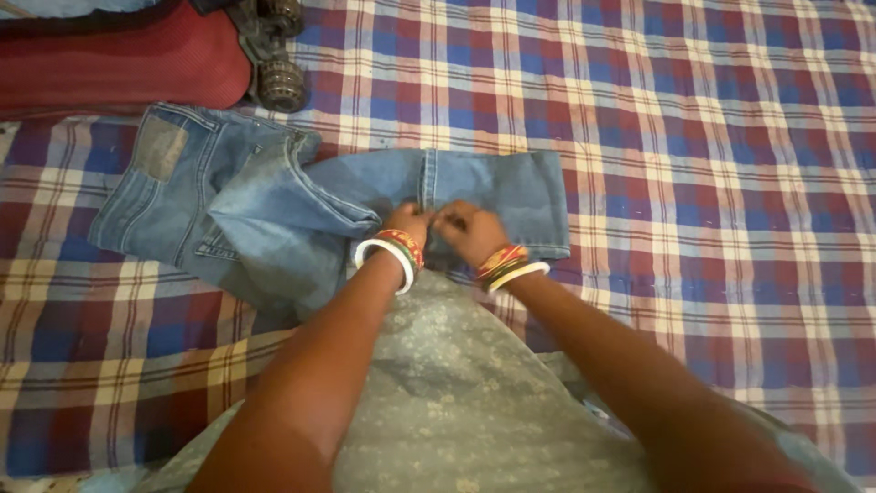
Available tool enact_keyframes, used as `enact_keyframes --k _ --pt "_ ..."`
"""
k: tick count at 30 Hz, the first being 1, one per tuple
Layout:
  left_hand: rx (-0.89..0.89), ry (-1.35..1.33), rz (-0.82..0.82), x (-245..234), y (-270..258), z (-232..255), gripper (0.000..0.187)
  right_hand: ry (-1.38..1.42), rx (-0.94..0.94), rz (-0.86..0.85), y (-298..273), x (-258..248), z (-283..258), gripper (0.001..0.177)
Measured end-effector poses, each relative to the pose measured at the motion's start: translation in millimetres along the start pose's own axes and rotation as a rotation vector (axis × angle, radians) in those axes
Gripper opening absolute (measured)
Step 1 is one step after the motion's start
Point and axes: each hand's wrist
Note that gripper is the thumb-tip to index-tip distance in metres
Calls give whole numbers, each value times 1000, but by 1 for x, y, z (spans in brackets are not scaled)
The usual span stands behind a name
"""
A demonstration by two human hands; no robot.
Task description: The person folds two pairs of jeans on a plaid bedsheet and places them into an open suitcase. The person smooths and aligns each pair before folding and stacking them inside the suitcase, then closes the suitcase.
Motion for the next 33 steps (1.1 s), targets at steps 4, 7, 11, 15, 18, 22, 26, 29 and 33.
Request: enact_keyframes --k 4,7,11,15,18,22,26,29,33 --pt "-56 321 237 7 11 -10 36 -747 -97 382 10 -49 39 40" --pt "22 355 337 -5 14 -10 38 -613 322 439 14 -83 66 59" --pt "103 313 382 -9 -2 0 35 -219 623 330 8 -99 84 71" --pt "37 249 398 -9 -34 25 61 -111 752 155 9 -100 82 88" --pt "202 567 395 -11 -60 45 64 -320 844 19 21 -121 74 85" --pt "594 986 281 8 -97 57 53 -1075 173 -184 27 -176 46 33" --pt "780 1368 70 67 -126 74 55 -1363 565 -343 6 -270 -15 92" --pt "812 1508 47 82 -139 78 55 74 1019 643 -25 -299 -44 64" --pt "639 1363 73 48 -129 86 58 -690 932 278 -32 -277 -33 55"
Point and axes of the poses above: each hand's wrist, its own y-axis towards the middle knuckle, its own x-axis out of the palm, z = x × y, and after that the axes turned 6 degrees about -x, right-handed
